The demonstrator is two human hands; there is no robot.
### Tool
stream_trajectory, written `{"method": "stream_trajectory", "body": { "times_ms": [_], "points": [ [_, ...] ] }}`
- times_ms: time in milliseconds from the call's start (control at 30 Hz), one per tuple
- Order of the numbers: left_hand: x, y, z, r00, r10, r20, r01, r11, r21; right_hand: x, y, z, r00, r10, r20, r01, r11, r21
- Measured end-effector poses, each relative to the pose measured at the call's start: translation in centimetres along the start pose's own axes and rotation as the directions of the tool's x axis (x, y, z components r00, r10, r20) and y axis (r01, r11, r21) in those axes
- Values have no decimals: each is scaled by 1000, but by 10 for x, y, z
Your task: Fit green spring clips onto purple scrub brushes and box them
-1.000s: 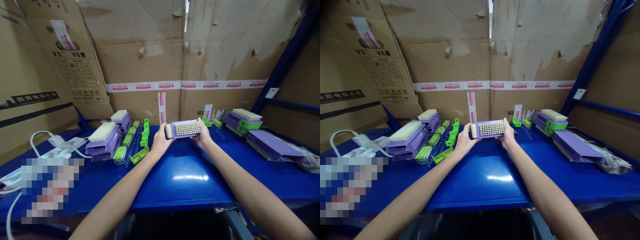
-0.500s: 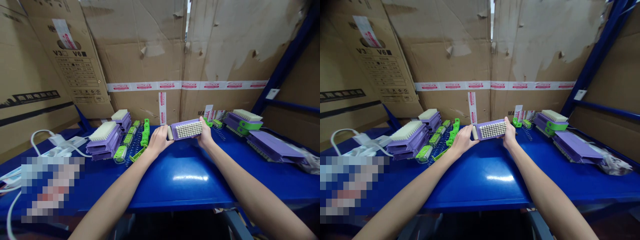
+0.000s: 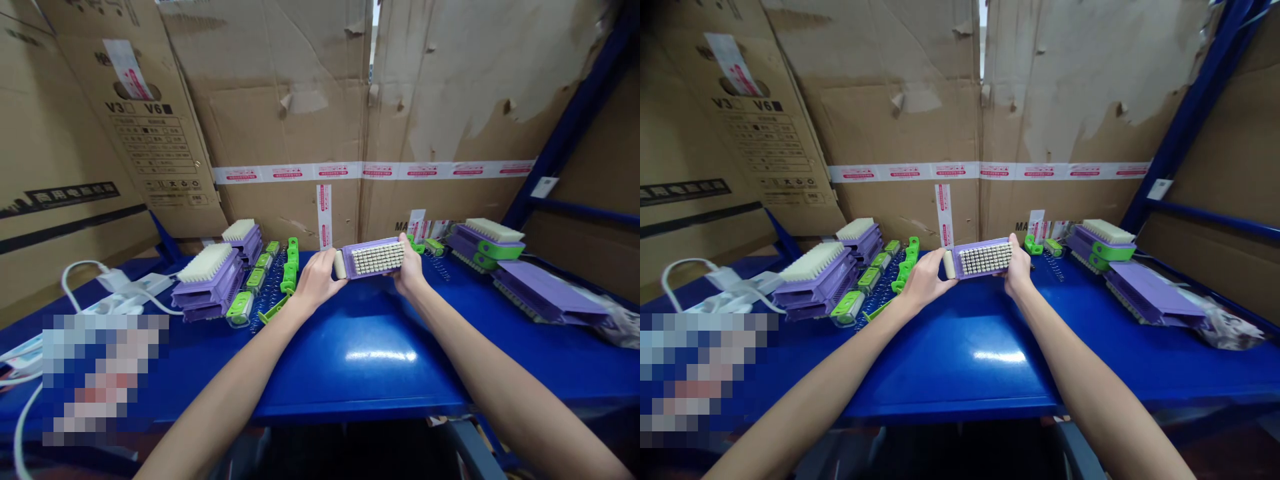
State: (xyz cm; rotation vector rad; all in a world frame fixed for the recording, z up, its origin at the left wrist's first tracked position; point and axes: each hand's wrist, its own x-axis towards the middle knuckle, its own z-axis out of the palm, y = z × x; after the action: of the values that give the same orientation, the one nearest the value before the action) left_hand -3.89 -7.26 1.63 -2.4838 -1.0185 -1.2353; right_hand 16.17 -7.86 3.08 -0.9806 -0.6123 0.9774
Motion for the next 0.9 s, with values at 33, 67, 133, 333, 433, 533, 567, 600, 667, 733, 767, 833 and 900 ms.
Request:
{"method": "stream_trajectory", "body": {
  "times_ms": [33, 67, 133, 333, 433, 533, 567, 600, 667, 733, 767, 833, 900],
  "points": [
    [0, -1, 0, 1000, 2, -1, -2, 1000, -12, 0, 0, 0, 1000, 10, 8, -10, 1000, -4],
    [-1, -2, 0, 1000, 1, -1, -1, 1000, -21, 0, 0, -1, 1000, 21, 22, -21, 1000, -5],
    [-3, -4, 2, 1000, -10, 2, 10, 1000, -18, 0, 0, -1, 997, 45, 63, -45, 999, -7],
    [-8, 1, 10, 997, -40, 65, 36, 998, 59, -3, 3, 1, 997, 47, 56, -47, 999, -8],
    [-8, 10, 8, 1000, 23, -1, -23, 1000, 18, -3, 3, 2, 999, 16, -38, -15, 1000, 12],
    [-7, 22, 5, 984, 127, -128, -137, 988, -70, 0, 1, 1, 993, -8, -114, 13, 999, 42],
    [-6, 26, 5, 977, 122, -173, -139, 986, -89, 0, 0, 1, 992, -9, -125, 16, 998, 54],
    [-6, 29, 5, 972, 96, -213, -119, 988, -100, 1, -1, 0, 992, -8, -127, 17, 998, 68],
    [-6, 32, 9, 968, 35, -248, -64, 992, -109, 1, -2, 0, 993, -3, -115, 13, 996, 89],
    [-7, 32, 13, 968, -37, -249, 10, 994, -112, 0, -2, 0, 995, -1, -100, 10, 995, 95],
    [-8, 30, 15, 967, -81, -243, 54, 992, -113, 0, -2, 1, 996, -3, -94, 11, 996, 93],
    [-9, 26, 19, 957, -172, -234, 149, 982, -114, -1, -1, 2, 996, -8, -84, 15, 996, 86],
    [-10, 22, 21, 950, -226, -217, 209, 973, -100, -1, -1, 2, 997, -11, -79, 18, 996, 84]
  ]
}}
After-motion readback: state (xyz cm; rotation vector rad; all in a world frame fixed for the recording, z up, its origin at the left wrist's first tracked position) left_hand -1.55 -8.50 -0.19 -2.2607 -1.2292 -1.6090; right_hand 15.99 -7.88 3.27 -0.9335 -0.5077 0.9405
